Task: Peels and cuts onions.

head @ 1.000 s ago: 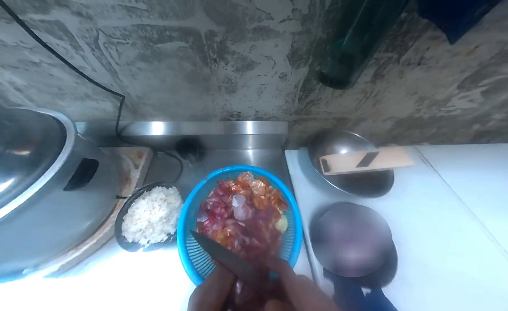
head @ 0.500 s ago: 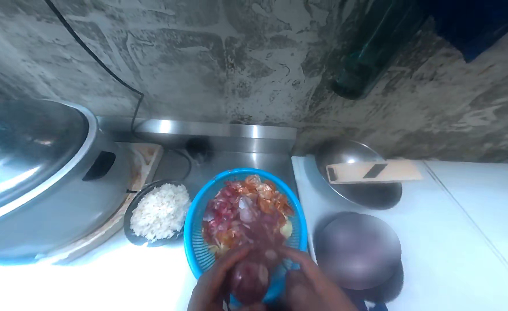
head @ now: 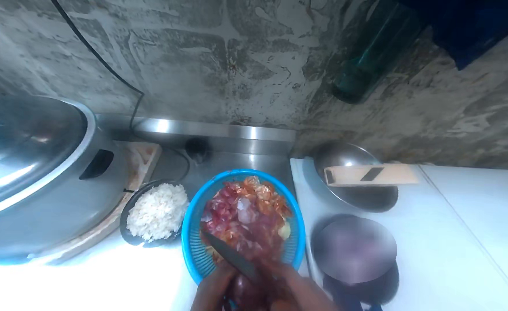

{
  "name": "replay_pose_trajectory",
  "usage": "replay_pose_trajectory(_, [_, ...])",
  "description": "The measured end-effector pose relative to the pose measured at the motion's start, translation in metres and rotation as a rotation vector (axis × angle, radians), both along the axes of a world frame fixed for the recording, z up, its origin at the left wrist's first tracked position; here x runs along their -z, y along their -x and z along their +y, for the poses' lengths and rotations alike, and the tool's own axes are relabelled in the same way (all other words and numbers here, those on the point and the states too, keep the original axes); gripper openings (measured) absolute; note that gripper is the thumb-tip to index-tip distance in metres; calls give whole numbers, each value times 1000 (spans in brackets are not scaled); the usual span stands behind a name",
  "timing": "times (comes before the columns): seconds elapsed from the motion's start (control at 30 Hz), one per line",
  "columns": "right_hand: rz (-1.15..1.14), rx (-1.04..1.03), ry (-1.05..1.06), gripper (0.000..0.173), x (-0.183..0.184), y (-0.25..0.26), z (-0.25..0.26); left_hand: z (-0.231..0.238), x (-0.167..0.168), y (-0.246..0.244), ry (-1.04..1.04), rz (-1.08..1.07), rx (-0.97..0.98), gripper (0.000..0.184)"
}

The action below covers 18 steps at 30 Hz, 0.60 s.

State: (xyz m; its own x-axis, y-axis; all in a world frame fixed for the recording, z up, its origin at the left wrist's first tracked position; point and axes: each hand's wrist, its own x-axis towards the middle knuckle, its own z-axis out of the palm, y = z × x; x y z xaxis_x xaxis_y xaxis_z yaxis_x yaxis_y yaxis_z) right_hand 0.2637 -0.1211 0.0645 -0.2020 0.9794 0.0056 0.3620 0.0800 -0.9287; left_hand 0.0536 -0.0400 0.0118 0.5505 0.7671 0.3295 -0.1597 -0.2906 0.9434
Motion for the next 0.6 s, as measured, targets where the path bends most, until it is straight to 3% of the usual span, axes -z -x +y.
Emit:
replay_pose_trajectory(0.23, [173, 74, 32, 49, 6, 1, 5, -4, 4, -3, -13, -65, 37, 69])
replay_pose_trajectory(0.33, [270, 99, 28, 44, 7, -1, 3, 1, 7, -10, 21, -106, 85, 64])
replay_pose_trajectory(0.47, [256, 126, 16, 48, 5, -3, 0, 0, 8, -11, 169, -115, 121, 71])
replay_pose_trajectory(0.6, [264, 110, -14, 50, 9, -5, -1, 5, 12, -8, 135, -64, 122, 68])
